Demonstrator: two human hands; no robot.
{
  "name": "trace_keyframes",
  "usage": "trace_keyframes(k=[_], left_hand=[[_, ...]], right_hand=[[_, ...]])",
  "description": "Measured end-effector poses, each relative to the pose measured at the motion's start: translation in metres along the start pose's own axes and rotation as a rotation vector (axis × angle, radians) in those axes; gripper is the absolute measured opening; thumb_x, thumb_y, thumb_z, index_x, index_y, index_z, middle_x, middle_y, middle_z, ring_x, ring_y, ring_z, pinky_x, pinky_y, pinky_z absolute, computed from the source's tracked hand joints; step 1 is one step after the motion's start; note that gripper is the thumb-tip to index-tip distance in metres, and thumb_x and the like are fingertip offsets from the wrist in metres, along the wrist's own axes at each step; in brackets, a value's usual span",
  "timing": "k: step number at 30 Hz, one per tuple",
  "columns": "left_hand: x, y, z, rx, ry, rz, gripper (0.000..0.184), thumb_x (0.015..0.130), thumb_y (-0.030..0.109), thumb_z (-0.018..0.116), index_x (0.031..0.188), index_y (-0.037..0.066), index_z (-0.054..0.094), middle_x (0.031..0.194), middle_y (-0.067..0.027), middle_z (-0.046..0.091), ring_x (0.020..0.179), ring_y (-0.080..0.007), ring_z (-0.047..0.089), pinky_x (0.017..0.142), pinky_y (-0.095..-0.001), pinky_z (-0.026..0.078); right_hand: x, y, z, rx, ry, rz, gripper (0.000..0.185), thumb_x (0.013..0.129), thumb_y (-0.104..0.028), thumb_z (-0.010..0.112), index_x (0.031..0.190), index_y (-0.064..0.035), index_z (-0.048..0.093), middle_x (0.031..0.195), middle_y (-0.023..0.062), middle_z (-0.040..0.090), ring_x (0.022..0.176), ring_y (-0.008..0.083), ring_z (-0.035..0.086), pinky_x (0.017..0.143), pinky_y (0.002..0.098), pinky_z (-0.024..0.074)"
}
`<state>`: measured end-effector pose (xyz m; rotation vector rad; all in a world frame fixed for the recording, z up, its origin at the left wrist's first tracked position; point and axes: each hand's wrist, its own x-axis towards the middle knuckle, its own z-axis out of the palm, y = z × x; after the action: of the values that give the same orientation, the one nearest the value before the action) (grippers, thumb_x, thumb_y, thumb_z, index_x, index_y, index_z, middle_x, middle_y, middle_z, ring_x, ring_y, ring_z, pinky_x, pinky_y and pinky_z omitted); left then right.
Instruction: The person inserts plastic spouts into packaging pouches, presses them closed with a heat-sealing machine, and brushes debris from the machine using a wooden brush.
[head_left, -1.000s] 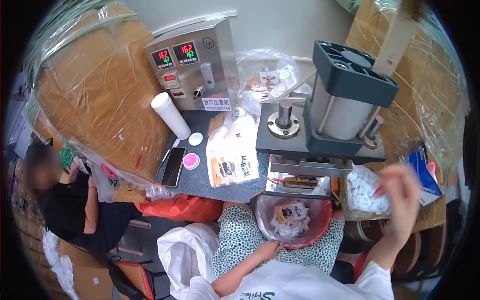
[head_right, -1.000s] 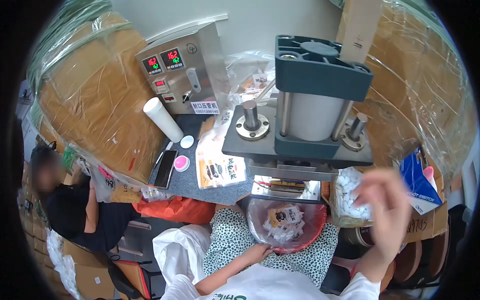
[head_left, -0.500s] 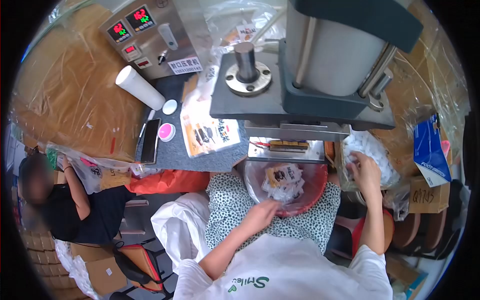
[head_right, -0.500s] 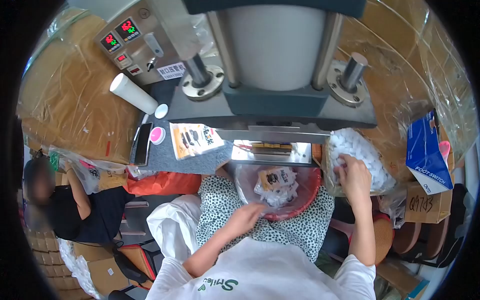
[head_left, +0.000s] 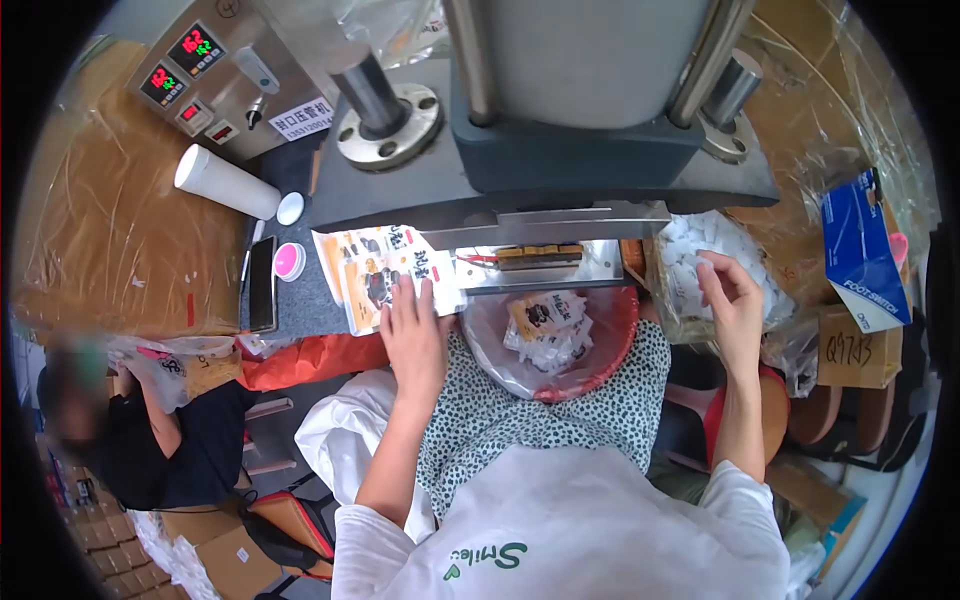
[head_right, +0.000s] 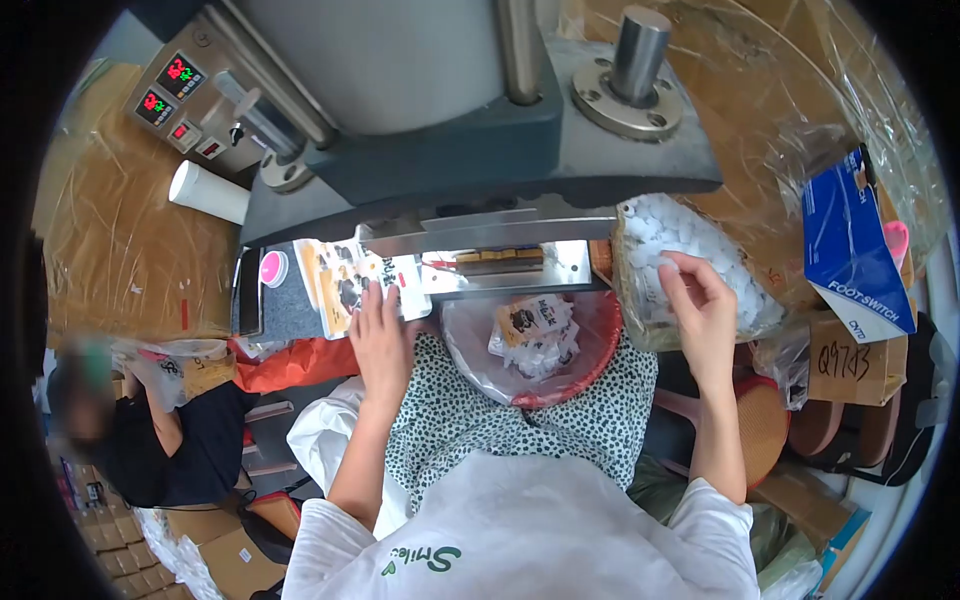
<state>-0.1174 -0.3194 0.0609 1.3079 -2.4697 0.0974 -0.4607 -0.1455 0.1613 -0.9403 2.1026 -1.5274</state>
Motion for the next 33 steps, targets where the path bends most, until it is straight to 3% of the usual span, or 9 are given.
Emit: trace_keyframes(k=[3, 4, 10, 11, 13, 21, 27, 28, 33], left_hand=[[-0.004, -0.004, -0.02, -0.212, 0.008, -0.122, 0.05, 0.081, -0.004, 0.06, 0.13, 0.001, 0.054, 0.125, -0.017, 0.06, 0.118, -0.0366, 0.057, 0.098, -0.0443, 0.043], [-0.003, -0.001, -0.03, -0.261, 0.088, -0.106, 0.038, 0.08, -0.006, 0.061, 0.117, 0.003, 0.063, 0.105, -0.0147, 0.067, 0.099, -0.0365, 0.063, 0.083, -0.0416, 0.049], [-0.012, 0.046, -0.073, -0.53, 0.077, -0.136, 0.025, 0.079, -0.007, 0.064, 0.102, 0.003, 0.07, 0.092, -0.0162, 0.07, 0.082, -0.036, 0.068, 0.073, -0.0412, 0.053], [-0.012, 0.052, -0.077, -0.54, 0.066, -0.12, 0.026, 0.079, -0.007, 0.064, 0.102, 0.003, 0.069, 0.093, -0.0159, 0.07, 0.083, -0.0357, 0.068, 0.073, -0.0406, 0.053], [-0.011, 0.063, -0.082, -0.574, 0.044, -0.138, 0.027, 0.076, -0.007, 0.065, 0.101, 0.003, 0.07, 0.092, -0.0148, 0.07, 0.081, -0.0344, 0.068, 0.071, -0.0393, 0.053], [-0.008, 0.076, -0.082, -0.669, 0.018, 0.043, 0.029, 0.075, -0.008, 0.065, 0.101, 0.004, 0.07, 0.092, -0.0146, 0.07, 0.078, -0.0339, 0.069, 0.068, -0.0396, 0.054], [-0.003, 0.087, -0.066, -0.948, -0.453, -0.091, 0.015, 0.094, 0.012, 0.067, 0.101, -0.002, 0.07, 0.082, -0.0122, 0.071, 0.066, -0.011, 0.063, 0.06, -0.0281, 0.049], [0.001, 0.093, -0.062, -0.995, -0.504, -0.239, 0.024, 0.096, 0.019, 0.065, 0.092, -0.004, 0.072, 0.076, -0.0144, 0.071, 0.068, -0.0169, 0.068, 0.063, -0.0316, 0.051], [0.035, 0.093, -0.03, -1.581, -0.533, -0.575, 0.024, 0.098, 0.017, 0.064, 0.099, -0.007, 0.07, 0.087, -0.005, 0.071, 0.072, -0.0097, 0.064, 0.063, -0.0269, 0.051]], right_hand=[[-0.008, -0.019, 0.009, 0.26, -0.187, 0.134, 0.024, 0.098, -0.018, 0.065, 0.114, -0.0009, 0.068, 0.083, -0.001, 0.064, 0.07, 0.005, 0.053, 0.061, 0.0221, 0.0432], [-0.01, -0.02, 0.011, 0.367, -0.235, 0.174, 0.025, 0.099, -0.017, 0.064, 0.117, -0.0003, 0.066, 0.088, 0.0037, 0.068, 0.071, 0.0069, 0.056, 0.063, 0.0217, 0.0454], [-0.019, -0.038, 0.04, 0.633, -0.693, 0.345, 0.017, 0.093, 0.003, 0.063, 0.109, -0.0004, 0.057, 0.108, 0.0156, 0.07, 0.104, 0.0229, 0.069, 0.087, 0.0322, 0.0572], [-0.022, -0.038, 0.049, 0.673, -0.734, 0.287, 0.025, 0.095, 0.005, 0.059, 0.119, 0.0009, 0.055, 0.113, 0.0154, 0.067, 0.104, 0.0226, 0.069, 0.087, 0.0304, 0.0564], [-0.029, -0.038, 0.068, 0.656, -0.694, 0.109, 0.032, 0.097, 0.006, 0.056, 0.128, 0.0018, 0.053, 0.115, 0.0144, 0.065, 0.104, 0.023, 0.069, 0.088, 0.0288, 0.0552], [-0.032, -0.047, 0.083, 0.0, -0.493, -0.451, 0.019, 0.089, -0.009, 0.07, 0.106, -0.0013, 0.069, 0.108, 0.0093, 0.072, 0.099, 0.0211, 0.071, 0.084, 0.0331, 0.0544], [-0.03, -0.026, 0.089, 0.234, -0.537, -0.109, 0.033, 0.089, -0.011, 0.07, 0.119, -0.0001, 0.062, 0.114, 0.0138, 0.071, 0.099, 0.026, 0.07, 0.084, 0.0352, 0.0546], [-0.032, -0.024, 0.089, 0.167, -0.413, -0.211, 0.041, 0.09, -0.011, 0.07, 0.127, 0.0011, 0.058, 0.116, 0.0162, 0.07, 0.098, 0.0257, 0.071, 0.081, 0.035, 0.0552], [-0.028, -0.036, 0.063, -0.009, -0.278, -0.229, 0.032, 0.09, -0.01, 0.07, 0.12, 0.0023, 0.064, 0.108, 0.0163, 0.072, 0.09, 0.0257, 0.071, 0.072, 0.0326, 0.0545]])
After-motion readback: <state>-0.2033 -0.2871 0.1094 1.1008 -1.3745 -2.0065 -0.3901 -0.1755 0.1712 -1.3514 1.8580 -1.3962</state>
